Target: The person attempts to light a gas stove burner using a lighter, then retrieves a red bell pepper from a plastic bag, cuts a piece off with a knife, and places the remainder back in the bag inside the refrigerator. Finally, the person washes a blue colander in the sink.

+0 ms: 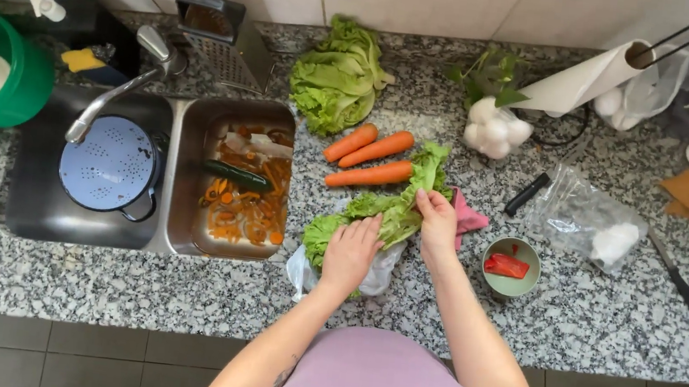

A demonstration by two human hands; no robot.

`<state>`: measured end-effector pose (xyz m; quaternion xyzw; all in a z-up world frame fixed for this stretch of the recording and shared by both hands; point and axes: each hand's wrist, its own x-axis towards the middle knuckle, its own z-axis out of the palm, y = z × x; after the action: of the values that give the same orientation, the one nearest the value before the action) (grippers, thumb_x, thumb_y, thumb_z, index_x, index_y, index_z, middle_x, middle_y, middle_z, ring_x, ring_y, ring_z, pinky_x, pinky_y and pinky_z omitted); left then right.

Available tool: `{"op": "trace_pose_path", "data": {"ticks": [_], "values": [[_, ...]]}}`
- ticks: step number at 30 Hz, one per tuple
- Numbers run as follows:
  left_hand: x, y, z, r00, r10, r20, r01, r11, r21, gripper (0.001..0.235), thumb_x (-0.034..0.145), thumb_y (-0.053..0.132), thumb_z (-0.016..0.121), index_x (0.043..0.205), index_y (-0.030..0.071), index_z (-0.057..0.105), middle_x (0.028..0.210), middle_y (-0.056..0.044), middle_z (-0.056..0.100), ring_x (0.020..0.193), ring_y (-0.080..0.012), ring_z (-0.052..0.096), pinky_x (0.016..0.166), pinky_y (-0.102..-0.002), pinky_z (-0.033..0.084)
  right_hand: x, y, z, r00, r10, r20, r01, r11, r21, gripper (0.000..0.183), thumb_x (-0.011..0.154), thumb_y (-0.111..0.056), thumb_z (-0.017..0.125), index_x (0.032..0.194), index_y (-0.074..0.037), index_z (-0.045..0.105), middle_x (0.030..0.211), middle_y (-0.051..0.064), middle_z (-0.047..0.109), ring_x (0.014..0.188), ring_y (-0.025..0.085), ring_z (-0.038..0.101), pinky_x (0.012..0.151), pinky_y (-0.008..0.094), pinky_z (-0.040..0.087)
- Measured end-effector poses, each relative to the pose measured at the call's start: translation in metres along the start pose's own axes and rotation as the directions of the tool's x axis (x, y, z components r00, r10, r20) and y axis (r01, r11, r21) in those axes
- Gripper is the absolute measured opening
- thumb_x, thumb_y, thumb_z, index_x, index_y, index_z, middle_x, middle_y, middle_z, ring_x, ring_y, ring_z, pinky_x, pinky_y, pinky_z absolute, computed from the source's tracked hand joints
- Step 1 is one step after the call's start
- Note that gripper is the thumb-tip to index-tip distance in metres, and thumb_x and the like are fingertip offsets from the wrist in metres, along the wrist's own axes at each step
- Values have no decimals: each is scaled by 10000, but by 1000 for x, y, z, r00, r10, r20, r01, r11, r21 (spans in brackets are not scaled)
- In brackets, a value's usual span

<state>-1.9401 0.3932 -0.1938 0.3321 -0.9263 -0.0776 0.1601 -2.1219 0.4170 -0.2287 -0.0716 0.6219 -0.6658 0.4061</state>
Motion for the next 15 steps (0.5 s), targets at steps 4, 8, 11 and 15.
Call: {"op": "trace_pose_path", "data": {"ticks": [4,8,11,15], "values": [[-22,-7,22,998,37,-47,-33,996,84,464,916,323,530,1326,117,457,1103,-73,585,1017,-206,565,907,-365,415,-20,-114,18,979,15,-205,14,990,140,131,985,-235,469,1006,-127,540,663,57,619,617,155,651,618,210,548],[5,4,-33,990,-56,127,75,986,-148,583,886,400,561,1359,96,408,1220,-116,537,1129,-254,508,961,-450,301,2,-137,-10,960,-277,39,276,961,15,133,948,-150,560,1050,-65,574,842,84,658,748,167,678,719,287,566],[31,21,-82,980,-129,154,175,924,-340,653,858,486,575,1375,131,394,1330,-101,480,1229,-270,434,988,-504,211,-45,-157,6,926,-292,240,296,955,21,193,908,-123,590,1078,-34,596,879,109,658,781,172,657,750,334,557],[54,29,-122,959,-228,168,247,385,-889,518,939,477,422,1337,154,494,1223,-93,603,1176,-278,529,996,-462,346,-77,-126,18,844,-239,481,267,964,10,202,876,-76,597,1056,14,615,806,117,641,737,158,620,707,333,543]]}}
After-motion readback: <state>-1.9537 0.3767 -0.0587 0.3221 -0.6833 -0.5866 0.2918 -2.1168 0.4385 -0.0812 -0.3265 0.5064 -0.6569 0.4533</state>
